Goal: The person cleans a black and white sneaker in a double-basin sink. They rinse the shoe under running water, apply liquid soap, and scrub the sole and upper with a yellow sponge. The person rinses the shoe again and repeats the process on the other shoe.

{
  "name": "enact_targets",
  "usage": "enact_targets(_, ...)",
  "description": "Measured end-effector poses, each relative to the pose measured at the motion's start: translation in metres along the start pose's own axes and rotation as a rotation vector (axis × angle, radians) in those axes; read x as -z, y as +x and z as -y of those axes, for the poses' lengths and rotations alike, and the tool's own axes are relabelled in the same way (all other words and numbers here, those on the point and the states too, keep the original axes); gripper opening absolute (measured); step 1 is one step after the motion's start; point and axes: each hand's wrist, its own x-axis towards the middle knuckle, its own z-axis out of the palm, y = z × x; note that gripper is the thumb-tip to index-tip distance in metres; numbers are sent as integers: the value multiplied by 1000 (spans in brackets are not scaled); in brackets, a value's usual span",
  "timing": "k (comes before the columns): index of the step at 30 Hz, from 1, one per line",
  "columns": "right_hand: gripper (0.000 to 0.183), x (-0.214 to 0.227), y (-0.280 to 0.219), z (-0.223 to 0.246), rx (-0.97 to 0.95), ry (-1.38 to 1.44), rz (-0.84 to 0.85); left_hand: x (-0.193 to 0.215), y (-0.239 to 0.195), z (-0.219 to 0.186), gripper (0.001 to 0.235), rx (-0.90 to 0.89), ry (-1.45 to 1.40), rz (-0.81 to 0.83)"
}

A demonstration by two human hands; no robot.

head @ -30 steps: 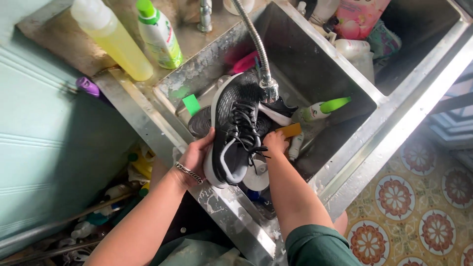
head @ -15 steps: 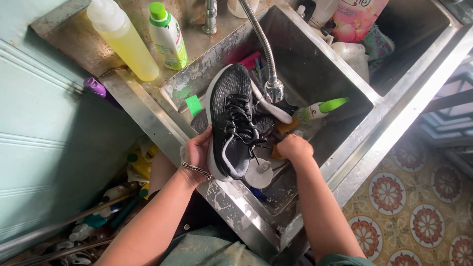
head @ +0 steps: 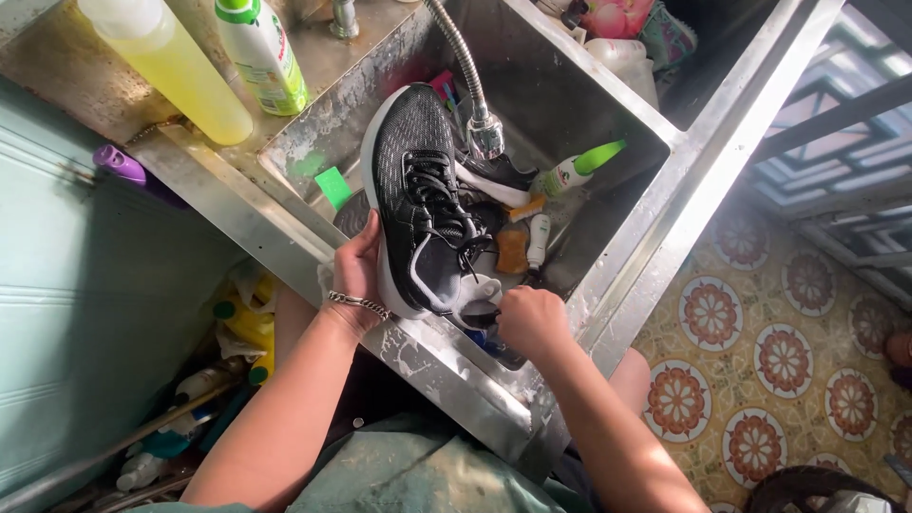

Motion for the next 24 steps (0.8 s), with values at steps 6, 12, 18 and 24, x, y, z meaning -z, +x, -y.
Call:
enact_targets(6,52,75,22,6,-23,698,45,0,2,-2,71,8,-19,-30)
enact_targets(12,39,-49,210,-121,-263,330,-740,-33,-20,-7,73,24,-1,-99)
enact_targets(18,161,0,272,-161,-922,1198,-679,-23,-8,-1,75,22,-74,-171)
enact_targets(24,106,-46,356,-229,-543,2049,-1186,9,5,13,57,-5,-244,-89)
